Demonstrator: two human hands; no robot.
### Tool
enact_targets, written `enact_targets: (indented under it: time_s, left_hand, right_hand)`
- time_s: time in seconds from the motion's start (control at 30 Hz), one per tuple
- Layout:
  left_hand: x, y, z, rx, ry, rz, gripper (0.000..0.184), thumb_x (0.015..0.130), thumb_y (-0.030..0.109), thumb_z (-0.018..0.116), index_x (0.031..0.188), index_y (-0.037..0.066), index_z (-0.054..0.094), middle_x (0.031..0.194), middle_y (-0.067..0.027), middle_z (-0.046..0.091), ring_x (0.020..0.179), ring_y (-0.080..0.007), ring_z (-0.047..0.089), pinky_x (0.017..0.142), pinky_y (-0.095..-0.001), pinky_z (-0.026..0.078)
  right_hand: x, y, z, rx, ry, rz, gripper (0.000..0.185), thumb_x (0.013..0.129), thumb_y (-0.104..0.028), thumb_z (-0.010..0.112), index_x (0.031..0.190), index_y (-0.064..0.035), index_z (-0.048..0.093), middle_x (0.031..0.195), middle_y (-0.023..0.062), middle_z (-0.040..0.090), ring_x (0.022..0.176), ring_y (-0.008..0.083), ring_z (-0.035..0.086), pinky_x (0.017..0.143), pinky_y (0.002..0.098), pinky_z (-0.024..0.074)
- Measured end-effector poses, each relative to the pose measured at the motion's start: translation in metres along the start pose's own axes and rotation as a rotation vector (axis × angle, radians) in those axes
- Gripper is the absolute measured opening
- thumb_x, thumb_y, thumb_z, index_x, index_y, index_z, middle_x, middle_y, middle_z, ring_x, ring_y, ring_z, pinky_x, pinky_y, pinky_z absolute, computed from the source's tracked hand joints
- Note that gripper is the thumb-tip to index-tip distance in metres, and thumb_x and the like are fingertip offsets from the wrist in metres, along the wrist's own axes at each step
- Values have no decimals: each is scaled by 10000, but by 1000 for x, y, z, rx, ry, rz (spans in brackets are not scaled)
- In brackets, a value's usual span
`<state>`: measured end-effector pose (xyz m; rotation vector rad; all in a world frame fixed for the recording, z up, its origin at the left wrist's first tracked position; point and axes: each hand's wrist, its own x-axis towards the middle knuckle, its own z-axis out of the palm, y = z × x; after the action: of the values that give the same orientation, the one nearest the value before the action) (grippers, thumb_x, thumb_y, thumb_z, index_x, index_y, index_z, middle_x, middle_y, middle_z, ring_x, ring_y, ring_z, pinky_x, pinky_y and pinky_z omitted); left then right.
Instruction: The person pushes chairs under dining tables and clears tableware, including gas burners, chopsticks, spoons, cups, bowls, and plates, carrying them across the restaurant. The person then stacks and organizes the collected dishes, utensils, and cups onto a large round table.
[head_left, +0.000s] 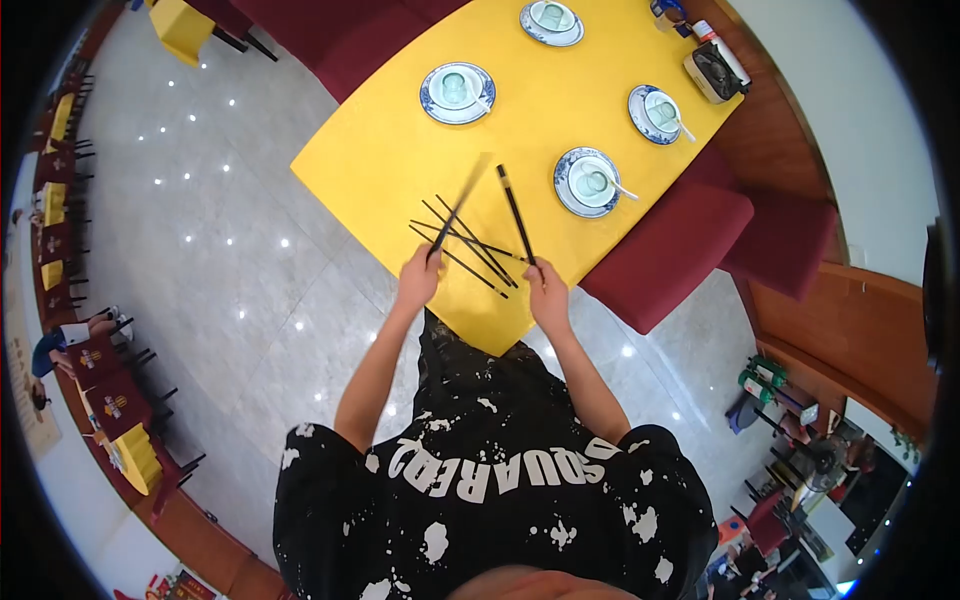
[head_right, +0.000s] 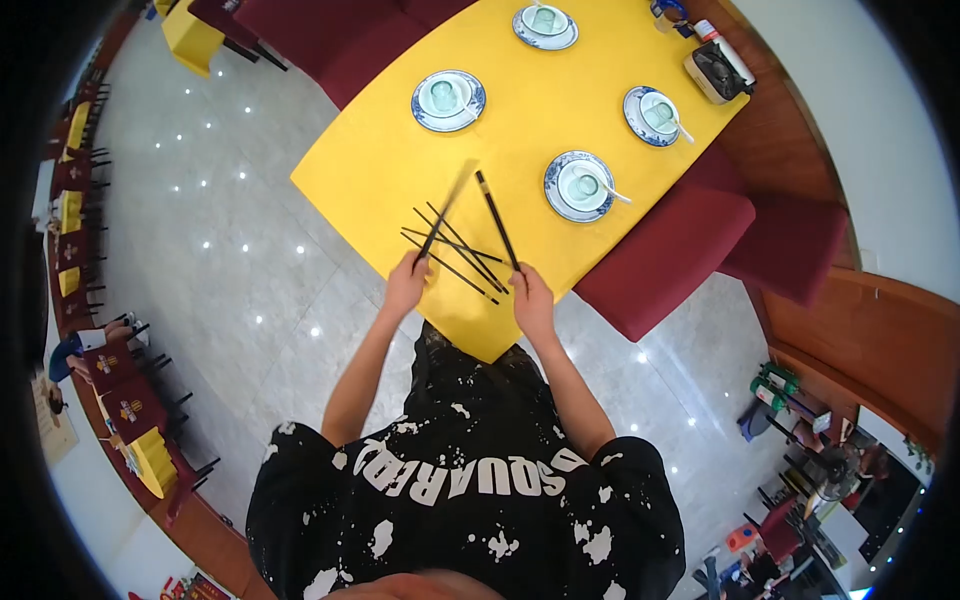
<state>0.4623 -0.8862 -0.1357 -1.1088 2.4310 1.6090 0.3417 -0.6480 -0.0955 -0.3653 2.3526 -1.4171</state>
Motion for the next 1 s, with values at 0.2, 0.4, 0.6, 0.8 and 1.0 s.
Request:
enact_targets:
  time_s: [0.2,0.4,0.6,0.8,1.0]
  left_hand:
    - [-82,-7,60,-826,72,-518,223,1030,224,473,1124,22,487,951,-135,669,705,-197,668,590,-306,530]
    - [-82,-31,102,-736,55,-491,235,1006,241,508,1044,9,505,815,-138,656,595,-215,642,491,-309,503]
    - [-77,6,96,-280,-25,-479,428,930,384,535,898,-21,671,794,-202,683,636,-285,668,596,-394,531]
    - [-66,-22,77,-162,-63,-445,481,872,414,520,973,-23,696,878,-215,706,830,-346,683,785,-420,527]
    - [-46,-42,66,-460,-75,-441,369,871,286,556,956,-54,671,744,-135,685,558,-208,642,565,-333,524]
  right_hand:
    - [-18,19,10,-288,-93,-428,205,917,-101,591,1086,3,638,937,172,665,873,361,621,793,435,479]
    - [15,-20,-31,-384,-247,-400,190,935,-117,571,1076,-6,633,977,189,671,910,364,646,781,443,500]
    - [49,-89,-76,-448,-472,-149,299,939,-118,518,1205,-9,601,797,209,661,747,334,670,675,433,515]
    - [84,-90,-97,255,-975,591,300,955,-144,499,1170,32,611,766,78,659,682,185,654,631,300,521]
    - [54,-104,-57,510,-857,731,432,959,-247,375,1178,64,582,1054,235,689,996,310,682,887,402,550]
